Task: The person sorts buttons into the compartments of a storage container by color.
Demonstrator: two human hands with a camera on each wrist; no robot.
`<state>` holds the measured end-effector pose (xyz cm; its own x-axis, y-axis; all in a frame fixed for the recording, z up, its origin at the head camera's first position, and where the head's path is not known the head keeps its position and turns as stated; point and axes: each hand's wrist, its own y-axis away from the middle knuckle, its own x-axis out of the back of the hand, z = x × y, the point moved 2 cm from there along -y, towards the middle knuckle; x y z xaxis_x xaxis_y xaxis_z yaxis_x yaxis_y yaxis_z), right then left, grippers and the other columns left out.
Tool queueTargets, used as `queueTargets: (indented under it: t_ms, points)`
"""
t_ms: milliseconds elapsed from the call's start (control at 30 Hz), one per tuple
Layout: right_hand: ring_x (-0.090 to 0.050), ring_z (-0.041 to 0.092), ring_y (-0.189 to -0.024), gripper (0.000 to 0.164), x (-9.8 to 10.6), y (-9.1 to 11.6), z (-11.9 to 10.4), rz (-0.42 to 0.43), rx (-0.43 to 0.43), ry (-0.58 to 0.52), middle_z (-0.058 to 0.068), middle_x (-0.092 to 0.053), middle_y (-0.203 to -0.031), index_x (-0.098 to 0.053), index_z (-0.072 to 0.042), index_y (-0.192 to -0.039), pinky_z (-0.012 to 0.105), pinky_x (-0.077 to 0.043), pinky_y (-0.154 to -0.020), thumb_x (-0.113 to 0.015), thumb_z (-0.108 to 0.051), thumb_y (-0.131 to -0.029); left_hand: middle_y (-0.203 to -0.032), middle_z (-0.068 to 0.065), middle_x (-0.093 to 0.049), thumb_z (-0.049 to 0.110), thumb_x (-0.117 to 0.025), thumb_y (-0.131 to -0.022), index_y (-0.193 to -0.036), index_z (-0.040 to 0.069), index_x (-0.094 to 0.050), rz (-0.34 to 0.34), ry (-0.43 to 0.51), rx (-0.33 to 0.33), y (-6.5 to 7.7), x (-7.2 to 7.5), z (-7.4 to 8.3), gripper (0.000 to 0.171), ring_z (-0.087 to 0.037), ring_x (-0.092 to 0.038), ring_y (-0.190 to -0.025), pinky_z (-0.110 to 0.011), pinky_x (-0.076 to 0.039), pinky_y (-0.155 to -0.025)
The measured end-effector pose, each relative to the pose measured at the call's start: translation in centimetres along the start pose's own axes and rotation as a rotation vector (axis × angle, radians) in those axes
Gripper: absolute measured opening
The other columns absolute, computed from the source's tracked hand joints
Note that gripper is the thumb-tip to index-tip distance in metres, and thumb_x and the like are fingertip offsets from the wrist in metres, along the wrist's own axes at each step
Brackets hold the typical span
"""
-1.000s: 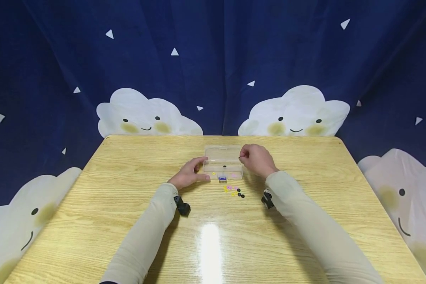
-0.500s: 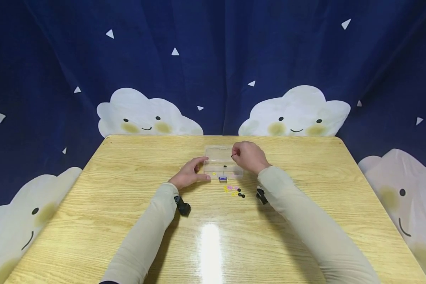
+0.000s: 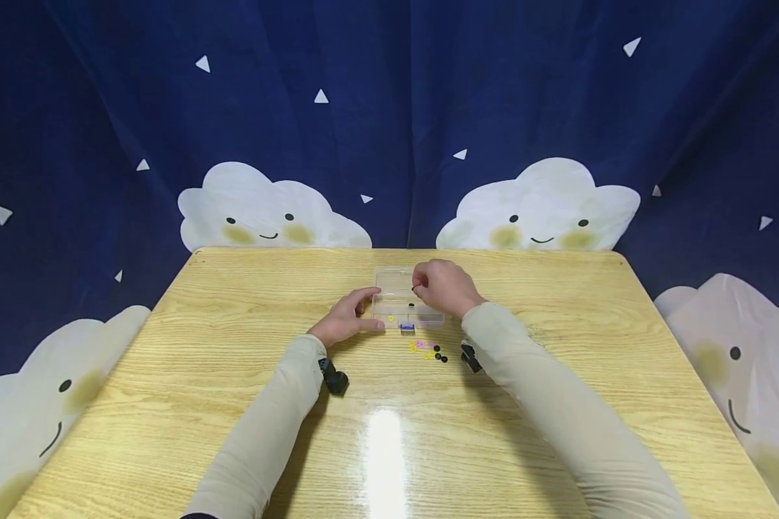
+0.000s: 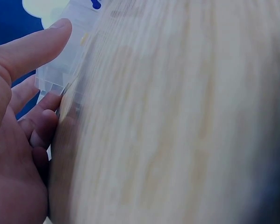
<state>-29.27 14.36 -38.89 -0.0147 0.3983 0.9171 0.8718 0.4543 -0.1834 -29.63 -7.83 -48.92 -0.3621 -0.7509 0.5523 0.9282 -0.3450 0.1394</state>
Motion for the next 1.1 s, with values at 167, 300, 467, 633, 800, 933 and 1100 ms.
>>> queueTargets:
  t_ms: [167,300,467,633,800,933,1100]
  points:
    - [-0.059,0.02,-0.074,0.009,-0.1,-0.3,-0.5,-0.02,0.007,0.007,0.005,-0.069,-0.082,-0.066,-0.012,-0.079,0.038,-0.05,-0.073,-0.067,-0.01,-0.087,-0.142,-0.007,-0.049,0.031,-0.079,-0.086,-0.153,0.025,-0.04,0.005,-0.02,-0.001,0.0,0.2,0.0,0.078,-0.025,-0.044,-0.108,-0.041,-0.039,-0.093]
    - [-0.058,0.02,-0.075,0.007,-0.6,-0.7,-0.4,-0.058,-0.006,0.033,0.005,-0.069,-0.082,-0.068,-0.011,-0.081,0.039,-0.05,-0.073,-0.066,-0.01,-0.088,-0.142,-0.007,-0.049,0.031,-0.079,-0.086,-0.153,0.024,-0.04,0.004,-0.02,-0.008,0.1,0.2,0.1,0.077,-0.025,-0.044,-0.107,-0.041,-0.039,-0.092]
    - [-0.055,0.019,-0.072,0.008,-1.0,-1.0,-0.2,-0.094,-0.012,0.081,0.004,-0.067,-0.08,-0.069,-0.012,-0.081,0.036,-0.047,-0.069,-0.065,-0.01,-0.088,-0.14,-0.007,-0.051,0.031,-0.079,-0.085,-0.152,0.023,-0.042,0.009,-0.027,-0.025,0.0,0.2,0.1,0.077,-0.024,-0.045,-0.105,-0.04,-0.039,-0.09]
    - [-0.056,0.019,-0.074,0.007,-1.3,-1.2,0.4,-0.121,0.003,0.089,0.004,-0.067,-0.083,-0.069,-0.012,-0.082,0.037,-0.049,-0.071,-0.066,-0.01,-0.088,-0.141,-0.006,-0.051,0.032,-0.079,-0.085,-0.152,0.024,-0.041,0.005,-0.033,-0.021,0.0,0.2,0.0,0.078,-0.024,-0.045,-0.106,-0.04,-0.039,-0.091]
    - [-0.056,0.018,-0.075,0.008,-1.6,-1.7,1.1,-0.145,0.03,0.073,0.003,-0.068,-0.082,-0.07,-0.011,-0.082,0.038,-0.049,-0.074,-0.066,-0.01,-0.089,-0.143,-0.006,-0.05,0.032,-0.079,-0.085,-0.152,0.025,-0.041,0.003,-0.034,-0.012,0.0,0.2,-0.2,0.077,-0.024,-0.045,-0.106,-0.04,-0.039,-0.092]
    - [-0.055,0.018,-0.072,0.01,-1.7,-2.0,1.4,-0.147,0.041,0.071,0.002,-0.067,-0.079,-0.069,-0.011,-0.08,0.038,-0.047,-0.074,-0.066,-0.01,-0.089,-0.142,-0.006,-0.05,0.031,-0.079,-0.085,-0.152,0.025,-0.041,0.007,-0.031,-0.013,0.0,0.1,-0.2,0.077,-0.024,-0.045,-0.106,-0.04,-0.039,-0.091]
    - [-0.055,0.018,-0.072,0.01,-1.9,-2.0,1.8,-0.155,0.021,0.056,0.002,-0.068,-0.078,-0.07,-0.011,-0.08,0.037,-0.047,-0.074,-0.066,-0.01,-0.089,-0.14,-0.006,-0.051,0.03,-0.079,-0.085,-0.152,0.025,-0.041,0.007,-0.031,-0.018,-0.2,0.1,-0.2,0.077,-0.024,-0.044,-0.105,-0.04,-0.039,-0.09]
